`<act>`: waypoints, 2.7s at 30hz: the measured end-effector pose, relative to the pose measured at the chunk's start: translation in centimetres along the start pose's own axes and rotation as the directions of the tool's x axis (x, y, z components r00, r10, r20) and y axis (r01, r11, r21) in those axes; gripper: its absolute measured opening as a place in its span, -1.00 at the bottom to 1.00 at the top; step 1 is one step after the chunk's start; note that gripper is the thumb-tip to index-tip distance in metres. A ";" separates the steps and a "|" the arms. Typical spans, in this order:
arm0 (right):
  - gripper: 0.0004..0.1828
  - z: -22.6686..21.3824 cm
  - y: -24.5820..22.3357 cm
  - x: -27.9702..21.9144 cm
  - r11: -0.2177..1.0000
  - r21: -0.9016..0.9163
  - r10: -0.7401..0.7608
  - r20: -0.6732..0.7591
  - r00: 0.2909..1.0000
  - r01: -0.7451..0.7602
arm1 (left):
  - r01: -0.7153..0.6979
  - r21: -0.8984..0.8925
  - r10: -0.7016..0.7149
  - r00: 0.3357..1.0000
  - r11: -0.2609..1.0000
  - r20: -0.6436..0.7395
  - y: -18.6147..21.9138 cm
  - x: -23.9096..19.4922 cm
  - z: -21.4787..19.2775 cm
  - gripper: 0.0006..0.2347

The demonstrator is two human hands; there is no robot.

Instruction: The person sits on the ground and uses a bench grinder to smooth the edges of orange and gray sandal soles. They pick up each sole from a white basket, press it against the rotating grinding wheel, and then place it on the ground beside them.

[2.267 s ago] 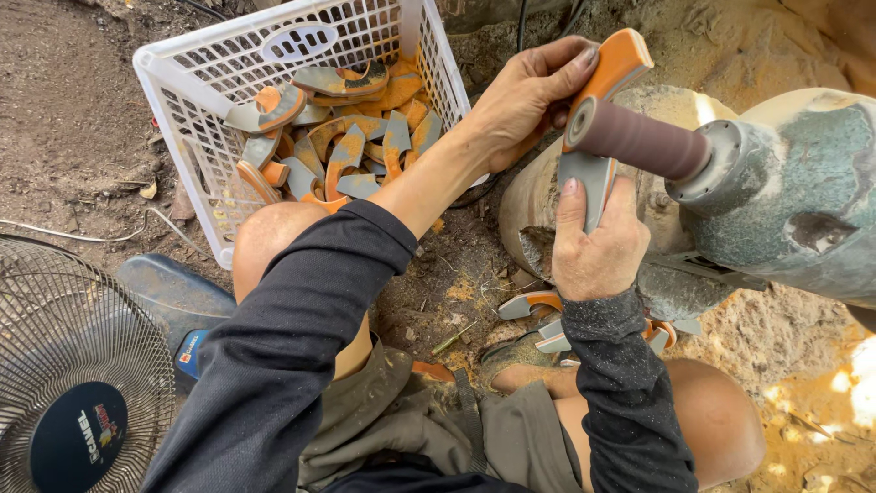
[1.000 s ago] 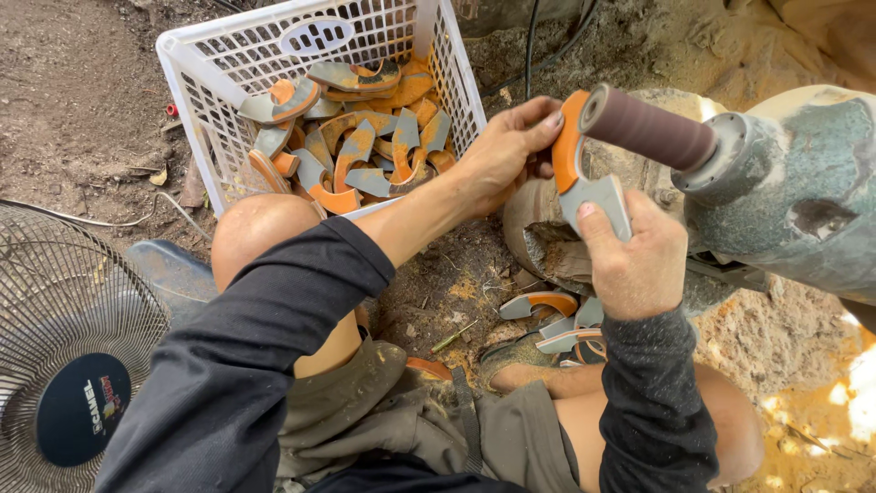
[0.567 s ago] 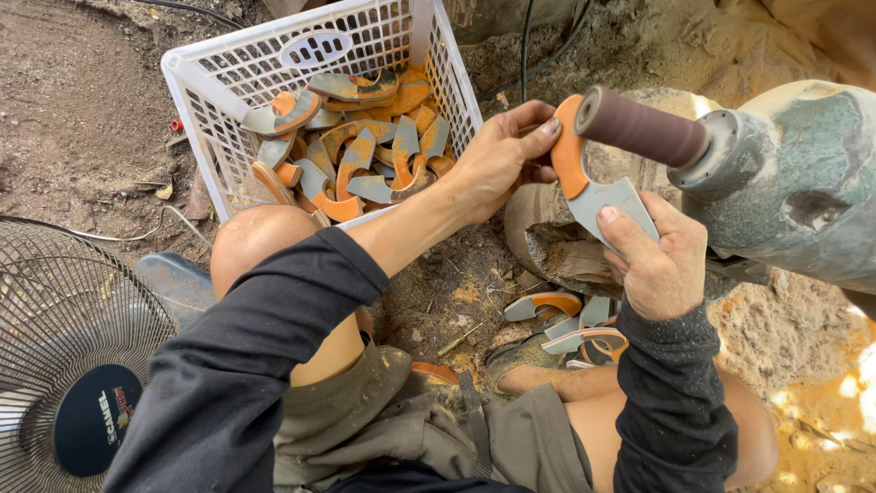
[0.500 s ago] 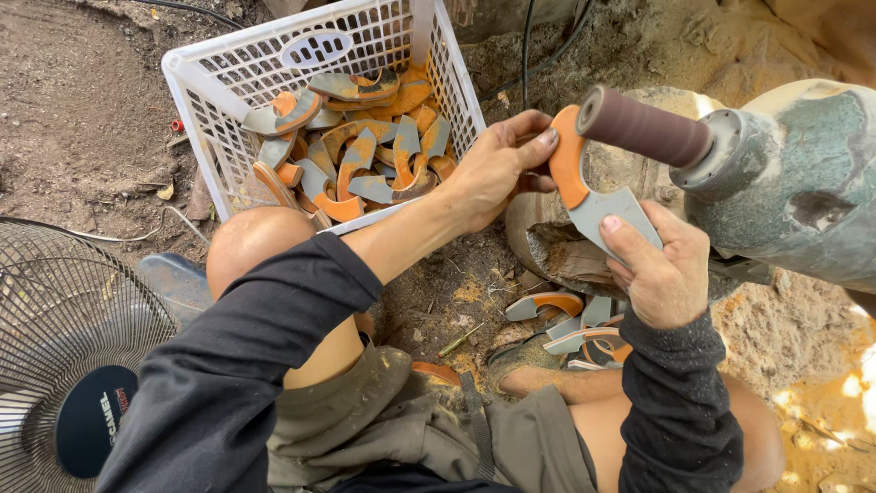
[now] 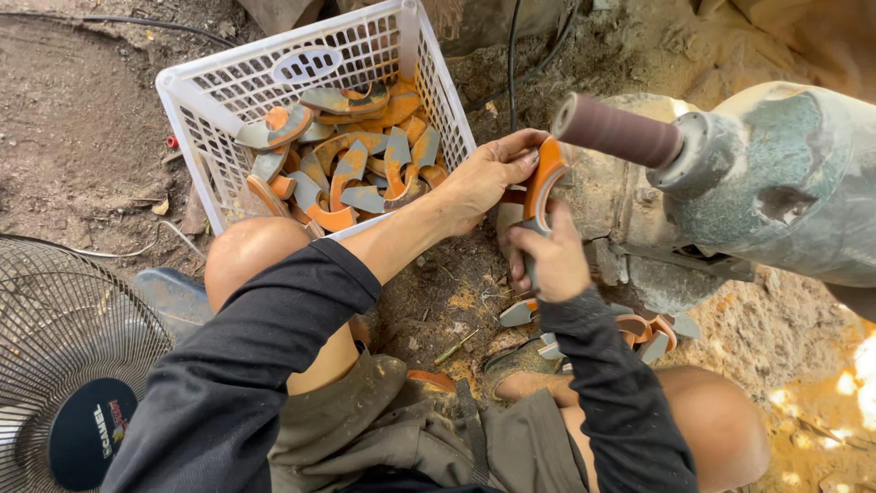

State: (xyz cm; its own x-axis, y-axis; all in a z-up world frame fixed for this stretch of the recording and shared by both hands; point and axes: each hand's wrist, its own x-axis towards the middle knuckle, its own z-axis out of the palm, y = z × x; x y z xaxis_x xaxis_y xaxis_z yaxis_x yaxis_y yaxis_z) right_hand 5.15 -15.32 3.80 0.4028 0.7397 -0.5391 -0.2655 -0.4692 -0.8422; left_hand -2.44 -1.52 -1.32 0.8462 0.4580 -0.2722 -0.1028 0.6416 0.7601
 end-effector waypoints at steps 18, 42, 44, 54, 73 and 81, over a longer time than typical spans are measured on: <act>-0.80 0.6 0.7 3.6 0.983 -0.039 -0.184 -0.141 0.973 0.181 | -0.092 0.041 0.092 0.996 0.995 -0.003 0.1 3.3 -0.2 -0.67; -0.75 0.3 4.1 2.0 0.983 0.181 -0.004 0.120 0.993 -0.018 | -0.078 0.003 0.078 0.992 0.997 -0.096 -0.7 1.4 -0.5 -0.79; -0.86 -0.2 4.1 3.2 0.965 0.237 0.064 0.201 0.978 -0.111 | -0.167 -0.006 0.165 0.979 0.986 -0.116 -0.4 2.1 -1.0 -0.82; -0.87 -0.9 1.2 7.3 0.910 0.409 -0.123 0.112 0.986 0.067 | -0.110 -0.009 0.109 0.991 0.994 -0.082 -1.4 3.2 -0.1 -0.70; -0.81 -0.3 -1.5 7.7 0.877 0.402 -0.331 0.112 0.937 0.262 | -0.148 0.039 0.145 0.987 0.988 0.073 2.0 5.8 0.0 -0.80; -0.81 -0.3 -1.5 7.8 0.873 0.409 -0.338 0.110 0.935 0.267 | -0.171 0.018 0.168 0.980 0.985 0.103 1.8 5.8 -0.1 -0.84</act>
State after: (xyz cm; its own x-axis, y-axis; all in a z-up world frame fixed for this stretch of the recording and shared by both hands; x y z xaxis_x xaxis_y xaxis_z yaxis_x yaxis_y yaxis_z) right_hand 8.98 -9.03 0.87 0.3695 0.9031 -0.2188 -0.4823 -0.0149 -0.8759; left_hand 2.19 2.31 -1.63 0.8662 0.4934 -0.0785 -0.2361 0.5427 0.8061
